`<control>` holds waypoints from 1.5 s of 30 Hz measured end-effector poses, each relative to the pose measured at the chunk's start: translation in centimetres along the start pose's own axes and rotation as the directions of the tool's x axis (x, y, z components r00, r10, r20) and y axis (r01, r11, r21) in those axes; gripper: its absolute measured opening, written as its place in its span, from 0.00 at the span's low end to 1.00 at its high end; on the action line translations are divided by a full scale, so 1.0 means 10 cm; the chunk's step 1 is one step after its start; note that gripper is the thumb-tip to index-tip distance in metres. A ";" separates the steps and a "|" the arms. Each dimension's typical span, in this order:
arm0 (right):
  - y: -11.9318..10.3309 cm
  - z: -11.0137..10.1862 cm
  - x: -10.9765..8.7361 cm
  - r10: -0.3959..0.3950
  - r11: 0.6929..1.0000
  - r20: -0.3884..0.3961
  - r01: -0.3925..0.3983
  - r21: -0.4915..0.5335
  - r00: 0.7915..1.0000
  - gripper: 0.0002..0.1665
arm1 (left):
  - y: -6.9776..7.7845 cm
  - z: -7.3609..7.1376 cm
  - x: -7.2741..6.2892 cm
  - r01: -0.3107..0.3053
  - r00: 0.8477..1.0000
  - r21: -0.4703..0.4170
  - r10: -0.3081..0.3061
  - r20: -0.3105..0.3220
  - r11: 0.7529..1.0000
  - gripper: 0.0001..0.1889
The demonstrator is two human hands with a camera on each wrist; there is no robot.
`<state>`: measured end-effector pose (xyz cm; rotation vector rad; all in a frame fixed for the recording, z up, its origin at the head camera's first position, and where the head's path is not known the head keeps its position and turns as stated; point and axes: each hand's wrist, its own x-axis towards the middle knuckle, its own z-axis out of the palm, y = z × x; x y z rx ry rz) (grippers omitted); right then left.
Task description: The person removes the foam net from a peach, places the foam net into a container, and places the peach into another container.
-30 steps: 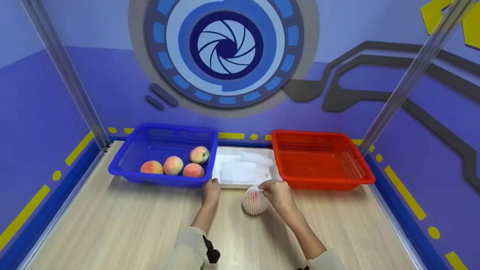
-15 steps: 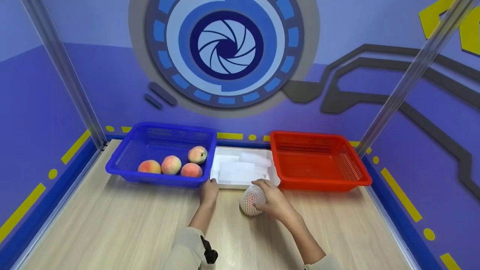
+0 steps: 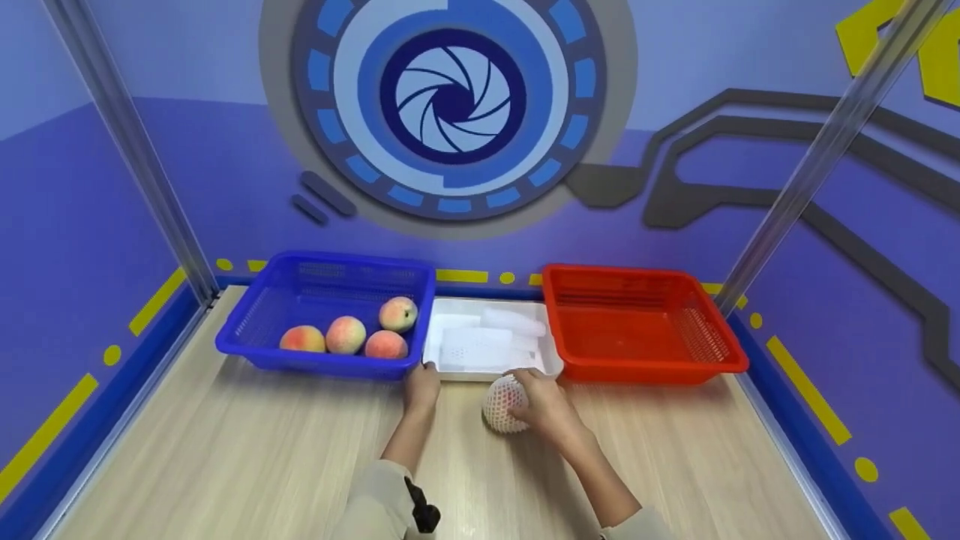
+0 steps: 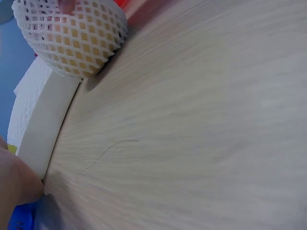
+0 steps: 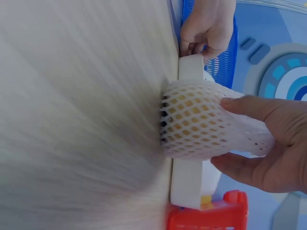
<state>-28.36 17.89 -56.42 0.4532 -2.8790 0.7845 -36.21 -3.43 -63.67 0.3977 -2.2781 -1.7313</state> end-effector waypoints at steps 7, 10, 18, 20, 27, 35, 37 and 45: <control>0.02 0.02 0.00 -0.006 0.999 -0.083 0.002 -0.041 0.997 0.20 | 0.01 0.01 -0.01 -0.006 1.000 -0.033 0.006 0.007 0.999 0.23; 0.03 0.01 0.01 -0.036 0.997 -0.144 0.026 -0.071 0.989 0.12 | 0.01 0.01 -0.02 -0.020 1.000 -0.041 0.020 -0.001 0.999 0.23; 0.04 -0.08 0.06 -0.073 0.994 -0.236 0.050 -0.102 0.969 0.11 | 0.00 0.01 -0.03 -0.013 1.000 -0.074 0.013 0.006 0.997 0.24; 0.03 -0.12 0.08 -0.095 0.991 -0.250 0.069 -0.110 0.964 0.11 | 0.00 0.01 -0.03 -0.003 1.000 -0.069 0.003 0.006 0.998 0.23; -0.04 -0.31 0.14 -0.093 0.994 -0.350 0.068 -0.083 0.932 0.09 | 0.00 0.00 -0.03 0.003 1.000 -0.038 -0.003 0.005 0.999 0.22; -0.10 -0.42 0.31 -0.007 0.997 -0.464 0.042 0.064 0.886 0.11 | 0.00 -0.01 -0.03 0.016 1.000 -0.010 -0.016 0.002 1.000 0.22; -0.13 -0.43 0.37 0.031 0.992 -0.484 0.035 0.125 0.875 0.16 | 0.00 0.00 -0.04 0.013 1.000 0.002 -0.013 -0.002 1.000 0.22; -0.17 -0.32 0.67 0.044 0.956 -0.588 0.137 0.260 0.808 0.18 | -0.01 0.01 -0.04 -0.037 0.999 -0.047 0.036 -0.019 0.998 0.23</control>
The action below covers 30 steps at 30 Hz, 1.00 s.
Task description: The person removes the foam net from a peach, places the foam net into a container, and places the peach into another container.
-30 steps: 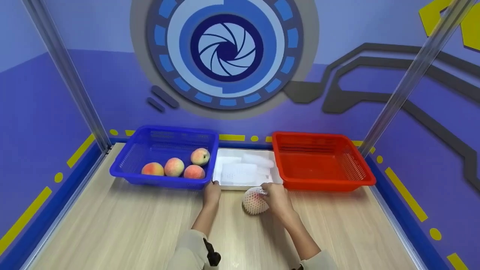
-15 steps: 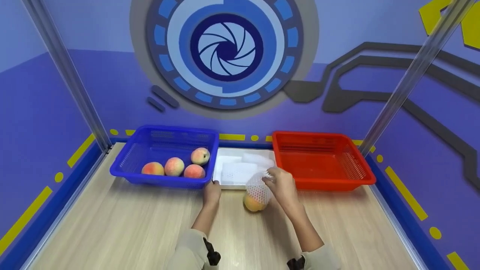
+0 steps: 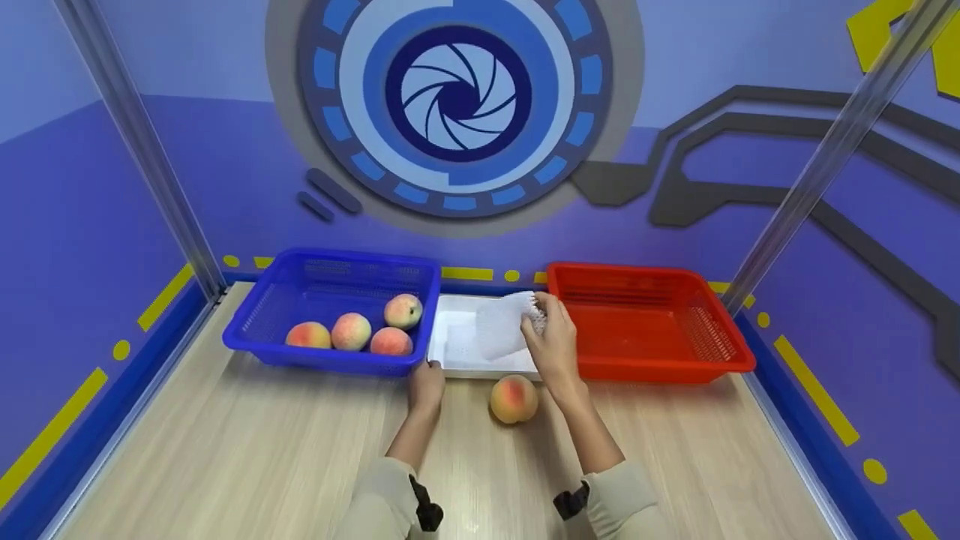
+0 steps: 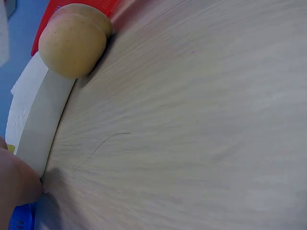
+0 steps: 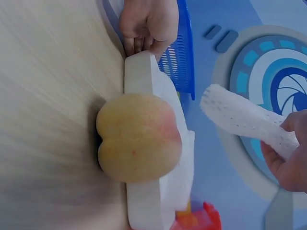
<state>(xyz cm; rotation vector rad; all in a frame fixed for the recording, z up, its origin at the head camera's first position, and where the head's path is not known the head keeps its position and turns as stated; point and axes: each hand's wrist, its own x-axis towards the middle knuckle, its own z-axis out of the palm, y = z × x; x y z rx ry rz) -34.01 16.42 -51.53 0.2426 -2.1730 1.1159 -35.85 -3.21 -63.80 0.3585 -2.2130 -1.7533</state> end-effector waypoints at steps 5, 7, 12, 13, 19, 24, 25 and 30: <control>0.03 0.21 0.13 0.056 0.995 -0.004 -0.056 0.079 0.998 0.26 | -0.02 0.00 0.01 -0.003 1.000 0.042 0.003 -0.002 0.999 0.20; 0.04 0.30 0.20 0.094 0.991 -0.002 -0.094 0.099 0.996 0.28 | -0.02 0.00 0.01 -0.008 1.000 0.064 0.008 -0.002 0.998 0.19; 0.12 0.57 0.33 0.148 0.985 0.009 -0.148 0.087 0.989 0.31 | -0.03 0.01 0.02 -0.014 1.000 0.070 0.014 -0.001 0.997 0.17; 0.14 0.62 0.35 0.146 0.986 0.015 -0.147 0.073 0.989 0.32 | -0.04 0.01 0.02 -0.018 1.000 0.070 0.018 -0.002 0.997 0.17; 0.29 0.87 0.34 0.134 0.987 0.131 -0.122 -0.101 0.982 0.31 | -0.04 0.00 0.00 -0.034 0.999 0.074 0.036 -0.022 0.997 0.18; 0.48 0.93 0.18 0.165 0.887 0.270 -0.023 -0.462 0.949 0.34 | -0.04 0.00 -0.02 -0.036 0.999 0.070 0.037 -0.002 0.997 0.18; 0.52 0.93 0.15 0.176 0.860 0.285 -0.007 -0.510 0.942 0.36 | -0.04 0.00 -0.03 -0.037 0.999 0.070 0.037 0.003 0.997 0.18; 0.65 0.94 0.11 0.122 0.848 0.261 0.035 -0.528 0.958 0.27 | -0.03 0.00 -0.01 -0.037 0.999 0.049 0.037 0.002 0.998 0.20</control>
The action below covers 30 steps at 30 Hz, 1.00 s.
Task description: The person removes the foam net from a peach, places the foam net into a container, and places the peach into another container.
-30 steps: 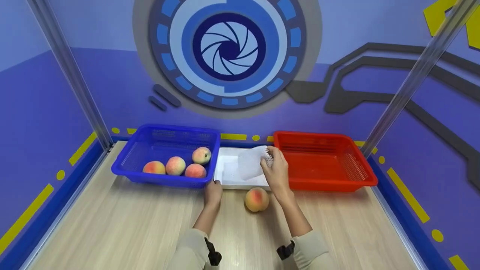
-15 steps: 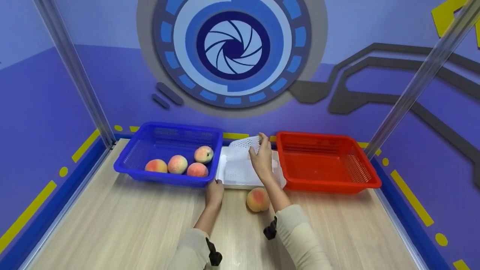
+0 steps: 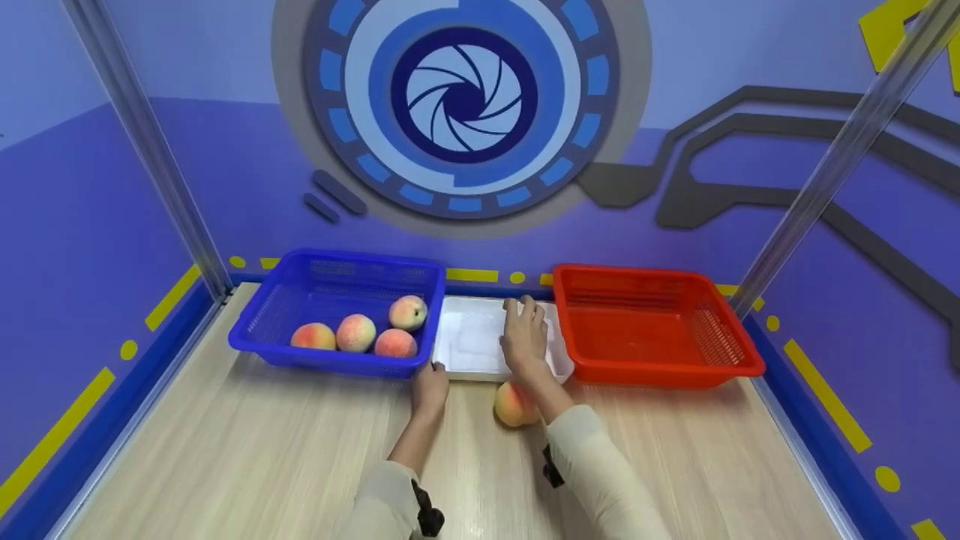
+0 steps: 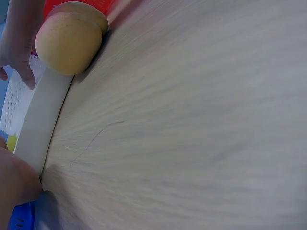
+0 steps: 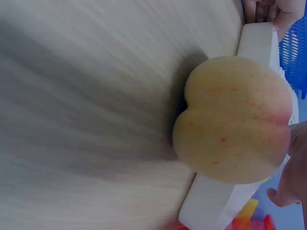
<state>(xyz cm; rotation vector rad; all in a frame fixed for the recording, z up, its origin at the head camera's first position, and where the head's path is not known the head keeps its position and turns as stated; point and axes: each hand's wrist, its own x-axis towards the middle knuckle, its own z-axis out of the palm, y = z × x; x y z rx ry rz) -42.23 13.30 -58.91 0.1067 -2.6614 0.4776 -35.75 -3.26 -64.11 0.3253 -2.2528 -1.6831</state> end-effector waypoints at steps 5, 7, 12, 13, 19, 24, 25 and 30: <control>0.03 0.00 0.01 -0.113 0.993 -0.056 0.110 -0.052 0.992 0.07 | 0.01 0.00 0.01 -0.009 1.000 -0.009 0.009 0.002 1.000 0.20; 0.03 -0.01 0.00 -0.131 0.989 -0.011 0.130 -0.068 0.991 0.07 | 0.01 0.00 0.01 -0.008 1.000 -0.006 0.008 0.001 1.000 0.20; 0.05 0.00 -0.05 -0.127 0.989 0.181 0.139 -0.055 0.975 0.13 | 0.00 -0.01 0.01 0.021 1.000 -0.006 -0.021 0.002 1.000 0.19; 0.06 0.00 -0.05 -0.127 0.989 0.214 0.140 -0.043 0.969 0.13 | 0.00 -0.01 0.01 0.025 1.000 -0.007 -0.025 0.002 1.000 0.19; 0.08 -0.03 -0.04 -0.126 0.992 0.314 0.129 0.011 0.941 0.16 | 0.01 -0.02 0.02 0.027 1.000 -0.014 -0.027 0.006 1.000 0.19; 0.08 -0.06 -0.09 -0.112 0.989 0.318 0.135 -0.052 0.942 0.21 | 0.00 -0.01 0.00 0.016 1.000 -0.003 -0.016 0.006 1.000 0.20; 0.07 -0.06 -0.10 -0.113 0.988 0.303 0.140 -0.069 0.946 0.22 | 0.00 0.00 0.00 0.008 1.000 0.003 -0.008 0.002 1.000 0.19; 0.02 -0.08 -0.10 -0.173 0.974 0.200 0.198 -0.112 0.964 0.30 | -0.01 -0.02 0.01 -0.004 1.000 0.018 0.004 -0.010 1.000 0.17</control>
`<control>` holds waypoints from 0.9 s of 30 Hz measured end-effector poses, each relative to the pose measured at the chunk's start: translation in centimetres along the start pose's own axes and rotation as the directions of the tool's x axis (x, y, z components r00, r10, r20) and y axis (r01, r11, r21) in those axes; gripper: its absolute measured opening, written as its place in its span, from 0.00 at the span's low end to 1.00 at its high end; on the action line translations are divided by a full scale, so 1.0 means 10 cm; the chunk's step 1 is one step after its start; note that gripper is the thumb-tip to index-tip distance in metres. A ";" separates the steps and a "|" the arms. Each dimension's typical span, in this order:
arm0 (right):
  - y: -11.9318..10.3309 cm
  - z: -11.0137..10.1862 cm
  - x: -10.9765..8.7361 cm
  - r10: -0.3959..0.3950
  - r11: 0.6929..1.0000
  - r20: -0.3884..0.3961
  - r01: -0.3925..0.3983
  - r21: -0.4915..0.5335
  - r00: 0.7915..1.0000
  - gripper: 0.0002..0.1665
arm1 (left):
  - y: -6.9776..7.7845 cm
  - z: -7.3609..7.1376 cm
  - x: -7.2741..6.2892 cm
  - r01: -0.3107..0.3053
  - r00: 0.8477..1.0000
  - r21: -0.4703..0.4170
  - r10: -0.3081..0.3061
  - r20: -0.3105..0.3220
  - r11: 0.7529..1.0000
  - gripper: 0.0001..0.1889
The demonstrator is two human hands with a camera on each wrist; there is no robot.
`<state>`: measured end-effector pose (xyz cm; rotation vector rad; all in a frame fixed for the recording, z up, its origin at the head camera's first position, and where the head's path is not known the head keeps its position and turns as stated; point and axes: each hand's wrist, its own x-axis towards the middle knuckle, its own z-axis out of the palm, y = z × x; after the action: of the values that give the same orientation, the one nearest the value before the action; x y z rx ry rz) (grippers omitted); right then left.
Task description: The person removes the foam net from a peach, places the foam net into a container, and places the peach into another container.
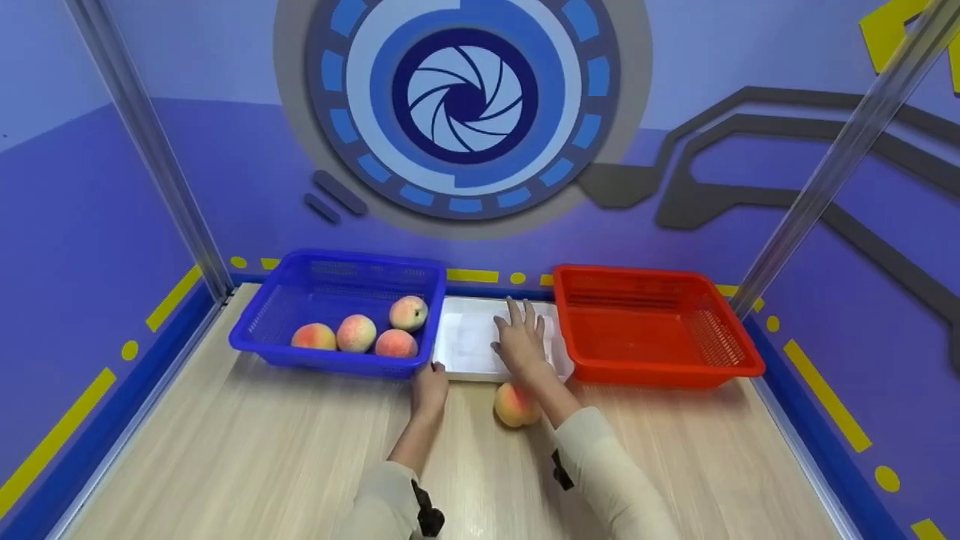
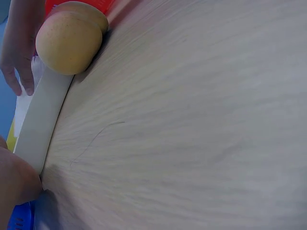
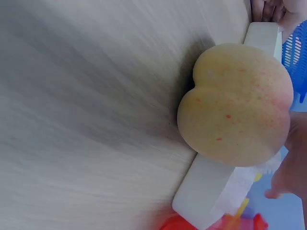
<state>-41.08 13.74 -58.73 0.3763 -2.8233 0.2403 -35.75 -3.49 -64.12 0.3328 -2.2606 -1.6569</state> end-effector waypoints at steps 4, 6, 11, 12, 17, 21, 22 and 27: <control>-0.02 -0.05 0.00 -0.036 0.999 -0.025 0.036 -0.002 0.999 0.34 | 0.00 -0.01 -0.01 0.016 1.000 -0.010 -0.016 0.000 1.000 0.18; -0.03 -0.09 -0.01 -0.042 0.999 -0.032 0.042 0.003 0.999 0.33 | 0.00 -0.01 -0.02 0.023 1.000 -0.025 -0.023 0.008 0.999 0.19; -0.03 -0.20 -0.07 -0.066 0.997 -0.065 0.068 0.034 0.996 0.35 | 0.01 0.01 -0.02 0.010 1.000 -0.041 -0.010 0.017 0.999 0.19; -0.03 -0.23 -0.09 -0.072 0.996 -0.067 0.075 0.048 0.995 0.36 | 0.01 0.01 -0.02 0.007 1.000 -0.034 -0.007 0.016 0.999 0.19; -0.04 -0.36 -0.18 -0.117 0.986 -0.081 0.125 0.109 0.990 0.39 | 0.01 0.02 0.01 0.012 1.000 -0.020 -0.012 0.006 1.000 0.19; -0.04 -0.43 -0.25 -0.144 0.981 -0.088 0.154 0.121 0.986 0.39 | -0.01 0.02 0.02 0.006 1.000 -0.013 -0.006 -0.003 1.000 0.19; -0.03 -0.45 -0.27 -0.149 0.980 -0.086 0.159 0.120 0.985 0.39 | -0.01 0.02 0.03 0.006 1.000 -0.009 -0.006 -0.009 1.000 0.18; -0.03 -0.54 -0.39 -0.188 0.971 -0.082 0.198 0.133 0.979 0.37 | 0.01 0.03 0.02 0.030 0.999 -0.018 -0.031 -0.024 0.999 0.12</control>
<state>-36.01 15.39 -54.77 0.6565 -2.6861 0.4037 -36.02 -3.28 -64.12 0.3831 -2.2324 -1.6784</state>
